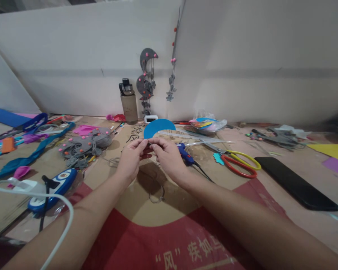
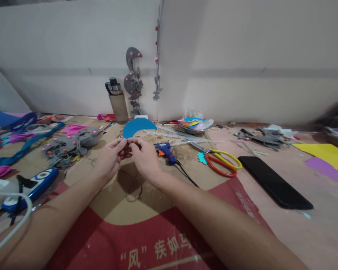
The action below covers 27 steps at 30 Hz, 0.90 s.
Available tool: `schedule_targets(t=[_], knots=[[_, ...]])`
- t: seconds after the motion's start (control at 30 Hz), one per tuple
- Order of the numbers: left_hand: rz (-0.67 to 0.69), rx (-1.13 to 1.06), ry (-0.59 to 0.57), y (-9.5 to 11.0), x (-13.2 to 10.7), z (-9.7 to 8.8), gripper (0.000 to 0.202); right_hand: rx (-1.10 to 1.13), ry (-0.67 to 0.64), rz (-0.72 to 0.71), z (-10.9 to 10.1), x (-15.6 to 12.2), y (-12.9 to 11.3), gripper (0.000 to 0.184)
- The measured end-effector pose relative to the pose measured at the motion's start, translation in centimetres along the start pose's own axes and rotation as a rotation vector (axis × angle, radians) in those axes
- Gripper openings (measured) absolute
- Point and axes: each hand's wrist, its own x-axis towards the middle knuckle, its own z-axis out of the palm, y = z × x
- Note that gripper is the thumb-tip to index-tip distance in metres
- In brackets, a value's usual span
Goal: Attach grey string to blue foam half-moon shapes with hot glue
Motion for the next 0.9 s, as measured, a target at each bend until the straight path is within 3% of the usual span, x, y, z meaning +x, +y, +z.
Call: schedule_targets(t=[0.3, 0.5, 0.7, 0.8, 0.9], knots=[[0.046, 0.120, 0.190, 1.0, 0.8, -0.7, 0.026, -0.204, -0.072, -0.037, -0.3, -0.1, 1.3, 0.015], [0.095, 0.061, 0.293, 1.2, 2.1, -1.9, 0.020, -0.507, -0.096, -0.218, -1.2, -0.3, 0.7, 0.017], [0.114, -0.063, 0.269, 0.7, 2.5, -2.0, 0.012, -0.893, 0.035, -0.211, -5.2, 0.4, -0.1, 0.011], [0.091, -0.106, 0.293, 0.8, 2.3, -1.7, 0.011, -1.219, 0.114, -0.094, -7.7, 0.2, -0.1, 0.021], [0.044, -0.099, 0.303, 1.0, 2.2, -1.4, 0.014, -1.435, 0.048, 0.058, -9.4, -0.2, 0.7, 0.039]])
